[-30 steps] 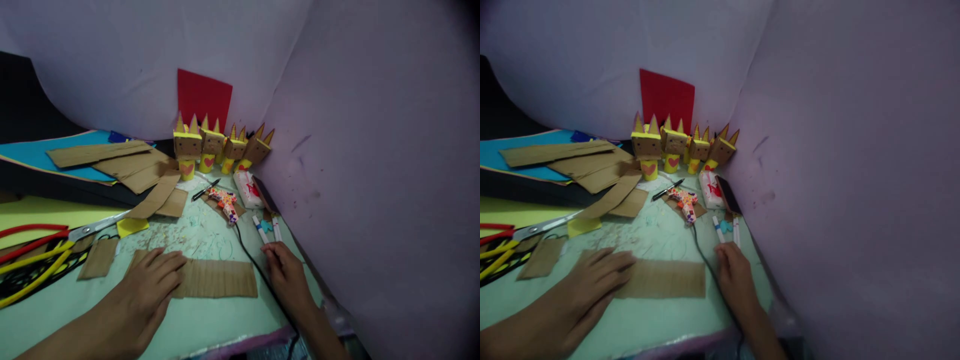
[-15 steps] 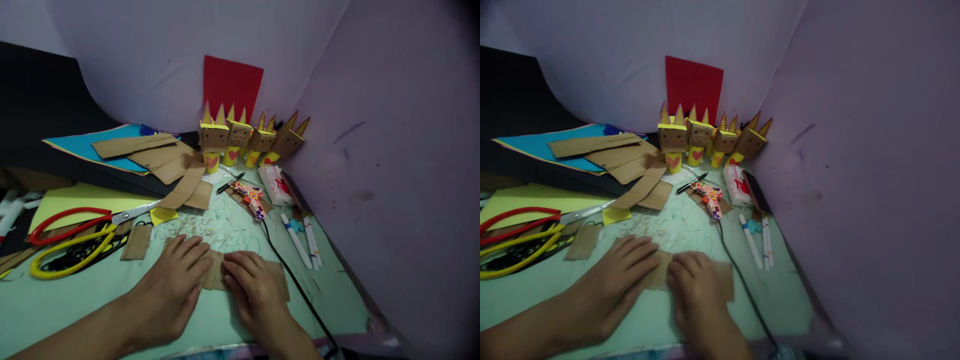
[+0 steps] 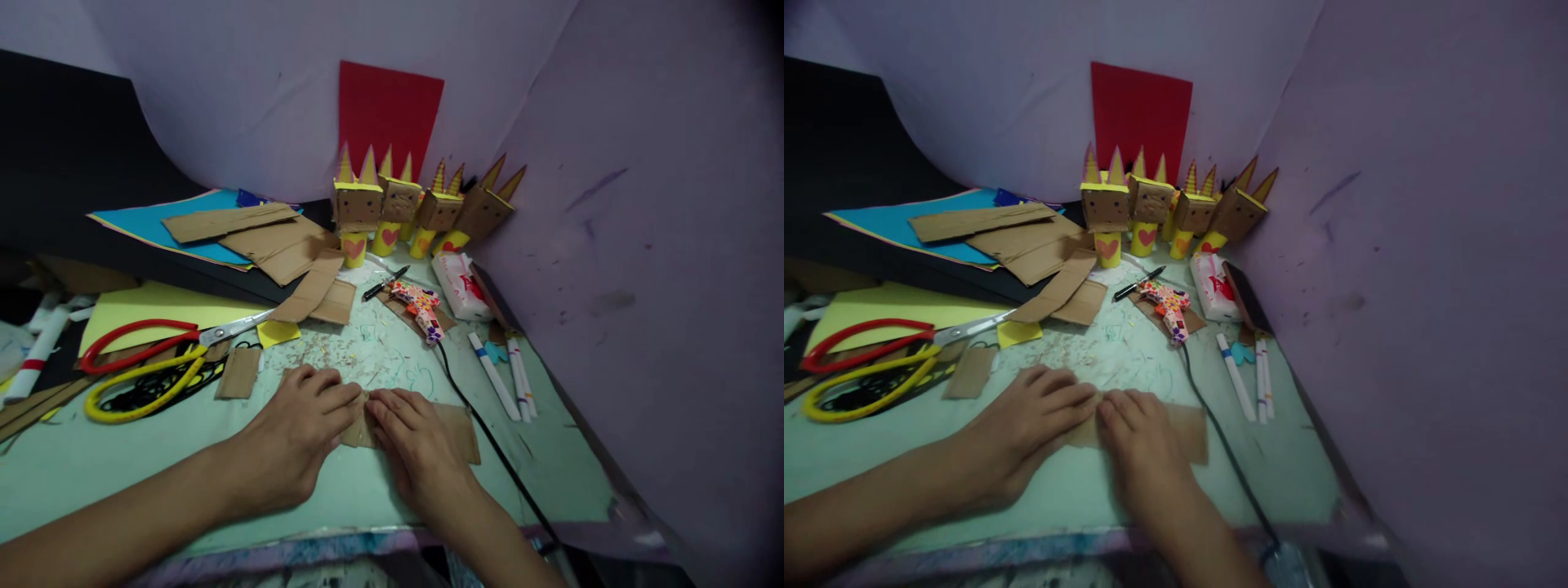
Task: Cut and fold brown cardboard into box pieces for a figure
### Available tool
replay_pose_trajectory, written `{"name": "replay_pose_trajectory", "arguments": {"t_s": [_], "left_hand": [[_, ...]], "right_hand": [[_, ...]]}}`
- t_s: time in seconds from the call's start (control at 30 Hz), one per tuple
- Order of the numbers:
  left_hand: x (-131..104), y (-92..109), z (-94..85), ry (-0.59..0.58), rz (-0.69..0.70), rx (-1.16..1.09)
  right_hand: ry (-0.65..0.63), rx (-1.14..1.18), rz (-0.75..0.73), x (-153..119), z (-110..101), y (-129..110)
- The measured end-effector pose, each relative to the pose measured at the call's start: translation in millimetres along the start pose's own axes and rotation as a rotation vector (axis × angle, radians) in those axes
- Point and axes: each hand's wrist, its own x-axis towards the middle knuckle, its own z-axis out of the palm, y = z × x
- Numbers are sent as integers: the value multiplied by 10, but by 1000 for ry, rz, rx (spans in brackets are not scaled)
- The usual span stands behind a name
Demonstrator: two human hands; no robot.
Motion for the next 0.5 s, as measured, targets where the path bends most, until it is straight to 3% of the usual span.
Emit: {"name": "replay_pose_trajectory", "arguments": {"t_s": [0.5], "left_hand": [[13,-19,31,91,-21,-102]], "right_hand": [[48,227,109,14,-38,-66]]}}
